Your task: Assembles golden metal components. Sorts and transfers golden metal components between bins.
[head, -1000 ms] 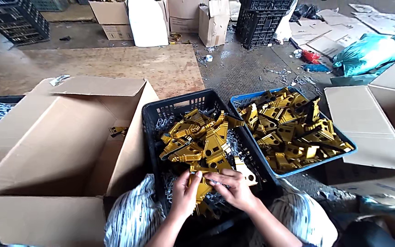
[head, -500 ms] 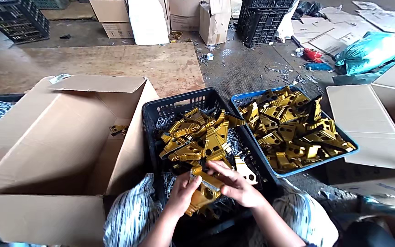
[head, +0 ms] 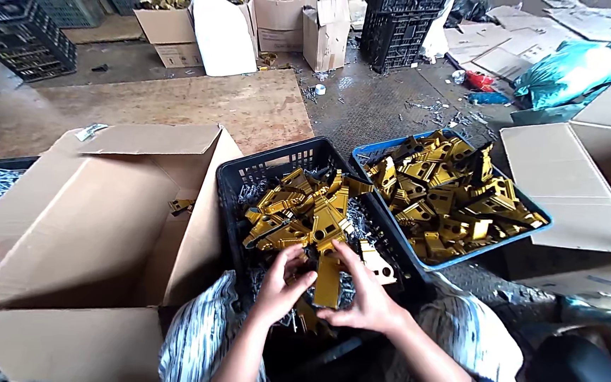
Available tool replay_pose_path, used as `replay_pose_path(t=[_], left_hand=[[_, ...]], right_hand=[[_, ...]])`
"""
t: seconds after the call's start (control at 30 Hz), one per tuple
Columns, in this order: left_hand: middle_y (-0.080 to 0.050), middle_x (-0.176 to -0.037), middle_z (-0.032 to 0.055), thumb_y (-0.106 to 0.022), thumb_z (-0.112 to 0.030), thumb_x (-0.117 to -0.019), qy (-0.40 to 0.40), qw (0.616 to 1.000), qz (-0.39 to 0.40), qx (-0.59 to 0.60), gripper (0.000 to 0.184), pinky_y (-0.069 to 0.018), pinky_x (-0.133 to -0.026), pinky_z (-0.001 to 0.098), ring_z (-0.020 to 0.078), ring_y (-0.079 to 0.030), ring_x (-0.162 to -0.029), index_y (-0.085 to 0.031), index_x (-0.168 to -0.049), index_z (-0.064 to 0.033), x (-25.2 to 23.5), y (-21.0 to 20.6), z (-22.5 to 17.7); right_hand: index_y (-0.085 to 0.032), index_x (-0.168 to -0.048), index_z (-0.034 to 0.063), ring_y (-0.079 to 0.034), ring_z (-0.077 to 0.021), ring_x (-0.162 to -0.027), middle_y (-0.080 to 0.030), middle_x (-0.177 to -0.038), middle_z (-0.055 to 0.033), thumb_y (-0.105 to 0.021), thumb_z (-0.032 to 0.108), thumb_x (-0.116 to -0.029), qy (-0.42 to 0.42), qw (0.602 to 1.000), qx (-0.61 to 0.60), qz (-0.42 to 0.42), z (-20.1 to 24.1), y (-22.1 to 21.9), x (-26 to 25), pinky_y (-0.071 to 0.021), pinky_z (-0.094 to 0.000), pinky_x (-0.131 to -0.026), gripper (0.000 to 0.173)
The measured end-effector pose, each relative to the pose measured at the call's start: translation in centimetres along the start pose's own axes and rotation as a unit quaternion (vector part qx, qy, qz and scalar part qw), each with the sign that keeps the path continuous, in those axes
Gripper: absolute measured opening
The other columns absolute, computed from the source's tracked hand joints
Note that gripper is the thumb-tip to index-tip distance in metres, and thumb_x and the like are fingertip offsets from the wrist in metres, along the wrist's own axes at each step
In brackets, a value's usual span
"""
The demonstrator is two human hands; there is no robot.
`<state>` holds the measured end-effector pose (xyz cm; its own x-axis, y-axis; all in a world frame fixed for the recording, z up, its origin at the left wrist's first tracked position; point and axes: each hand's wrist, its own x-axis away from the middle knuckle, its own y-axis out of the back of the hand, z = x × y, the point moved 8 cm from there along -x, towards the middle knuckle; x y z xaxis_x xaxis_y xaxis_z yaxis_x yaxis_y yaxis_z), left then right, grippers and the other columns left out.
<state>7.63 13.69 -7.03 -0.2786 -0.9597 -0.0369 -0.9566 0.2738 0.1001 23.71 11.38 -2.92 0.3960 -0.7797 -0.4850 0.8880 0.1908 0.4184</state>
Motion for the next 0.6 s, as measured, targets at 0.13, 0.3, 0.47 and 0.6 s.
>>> replay_pose_path(t=[0.13, 0.3, 0.47, 0.6], left_hand=[[-0.059, -0.14, 0.0141, -0.085, -0.021, -0.0785, -0.003, 0.993, 0.105, 0.054, 0.094, -0.0544, -0.104, 0.035, 0.0177, -0.062, -0.123, -0.034, -0.153, 0.0055, 1.1, -2.5, -0.5], [-0.063, -0.129, 0.0136, -0.066, 0.001, -0.0831, 0.015, 0.983, 0.126, 0.135, 0.077, -0.0575, -0.094, 0.0342, 0.0159, -0.067, -0.109, -0.031, -0.151, 0.0059, 1.7, -2.7, -0.6], [-0.062, -0.131, 0.0095, -0.049, -0.002, -0.0975, 0.044, 0.947, 0.17, 0.269, 0.058, -0.0547, -0.097, 0.0354, 0.0147, -0.065, -0.11, -0.032, -0.153, 0.0002, 2.6, -3.2, -0.4], [-0.056, -0.142, 0.0076, -0.065, -0.011, -0.0941, 0.026, 0.93, 0.23, 0.286, 0.08, -0.0512, -0.104, 0.038, 0.0159, -0.061, -0.122, -0.017, -0.157, -0.0004, 4.4, -3.9, -1.2]], right_hand=[[-0.041, -0.151, -0.0009, -0.066, -0.029, -0.115, -0.067, -0.128, -0.0197, -0.084, 0.061, -0.0709, 0.025, 0.988, 0.152, 0.004, 0.7, -2.1, 0.7, -0.0558, -0.0477, -0.098, 0.11], [-0.05, -0.144, -0.0037, -0.066, -0.0226, -0.109, -0.07, -0.121, -0.0147, -0.073, 0.078, -0.0728, -0.007, 0.998, 0.06, 0.024, 0.5, -2.4, 0.1, -0.055, -0.0404, -0.097, 0.111], [-0.07, -0.126, -0.0006, -0.071, -0.0129, -0.109, -0.075, -0.115, -0.0113, -0.075, 0.03, -0.0939, -0.009, 0.999, 0.012, 0.032, 1.3, -1.3, 0.4, -0.0554, -0.0295, -0.102, 0.044], [-0.072, -0.123, -0.0007, -0.073, -0.0163, -0.105, -0.077, -0.11, -0.0119, -0.068, 0.023, -0.0977, 0.019, 0.997, 0.07, 0.005, 3.1, -1.6, 1.2, -0.0562, -0.0306, -0.099, 0.035]])
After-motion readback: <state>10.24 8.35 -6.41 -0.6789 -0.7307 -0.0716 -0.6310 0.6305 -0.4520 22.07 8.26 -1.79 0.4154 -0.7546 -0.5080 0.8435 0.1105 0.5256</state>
